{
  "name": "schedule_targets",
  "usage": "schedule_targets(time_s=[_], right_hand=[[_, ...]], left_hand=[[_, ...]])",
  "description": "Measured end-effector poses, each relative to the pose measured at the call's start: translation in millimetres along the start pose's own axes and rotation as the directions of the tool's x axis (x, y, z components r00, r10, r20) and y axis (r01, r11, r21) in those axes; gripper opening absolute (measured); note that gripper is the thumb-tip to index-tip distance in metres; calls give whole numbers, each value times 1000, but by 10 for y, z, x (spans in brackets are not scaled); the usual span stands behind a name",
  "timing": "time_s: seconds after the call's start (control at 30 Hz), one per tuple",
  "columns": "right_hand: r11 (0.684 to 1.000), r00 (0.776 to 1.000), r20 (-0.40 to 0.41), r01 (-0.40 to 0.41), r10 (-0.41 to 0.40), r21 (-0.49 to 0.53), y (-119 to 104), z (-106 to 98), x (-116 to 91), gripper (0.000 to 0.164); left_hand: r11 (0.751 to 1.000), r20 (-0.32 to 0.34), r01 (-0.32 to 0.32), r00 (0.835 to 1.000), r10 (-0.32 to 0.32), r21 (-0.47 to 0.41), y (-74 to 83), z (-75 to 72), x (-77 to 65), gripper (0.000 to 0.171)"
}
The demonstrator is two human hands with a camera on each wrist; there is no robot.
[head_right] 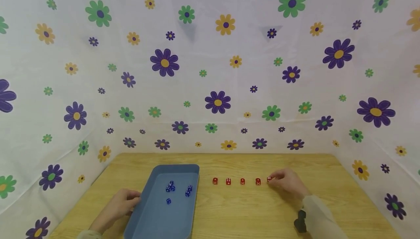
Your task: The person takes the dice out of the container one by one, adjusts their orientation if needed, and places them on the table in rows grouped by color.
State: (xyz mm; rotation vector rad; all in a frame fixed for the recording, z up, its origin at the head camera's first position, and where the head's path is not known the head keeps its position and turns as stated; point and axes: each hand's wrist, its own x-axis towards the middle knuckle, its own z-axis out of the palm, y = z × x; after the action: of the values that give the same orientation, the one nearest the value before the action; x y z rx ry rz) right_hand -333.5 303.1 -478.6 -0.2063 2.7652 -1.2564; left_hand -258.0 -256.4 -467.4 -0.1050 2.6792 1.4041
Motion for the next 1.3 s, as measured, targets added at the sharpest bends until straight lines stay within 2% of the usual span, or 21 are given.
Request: schedule_targets(time_s=[0.27, 0.57, 0.87, 1.13, 1.3], right_hand=[[1000, 1000, -5, 5, -5, -3, 84, -53, -16, 32], [994, 1000, 8, 17, -16, -110, 99, -97, 4, 25], [996, 999, 32, -4, 7, -87, 136, -99, -5, 25], [994, 999, 32, 41, -38, -102, 140, -90, 1, 27], [996, 997, 61, 56, -52, -66, 130, -105, -21, 37]], left_hand=[[1000, -6, 22, 1000, -22, 10, 11, 4, 11, 24], [999, -13, 36, 999, -36, 17, 44, 0, 25, 26], [999, 1, 35, 999, -35, 9, 19, 13, 0, 26], [1000, -12, 27, 1000, -27, 5, 17, 5, 1, 26], [999, -6, 42, 999, -42, 3, 8, 6, 14, 26]])
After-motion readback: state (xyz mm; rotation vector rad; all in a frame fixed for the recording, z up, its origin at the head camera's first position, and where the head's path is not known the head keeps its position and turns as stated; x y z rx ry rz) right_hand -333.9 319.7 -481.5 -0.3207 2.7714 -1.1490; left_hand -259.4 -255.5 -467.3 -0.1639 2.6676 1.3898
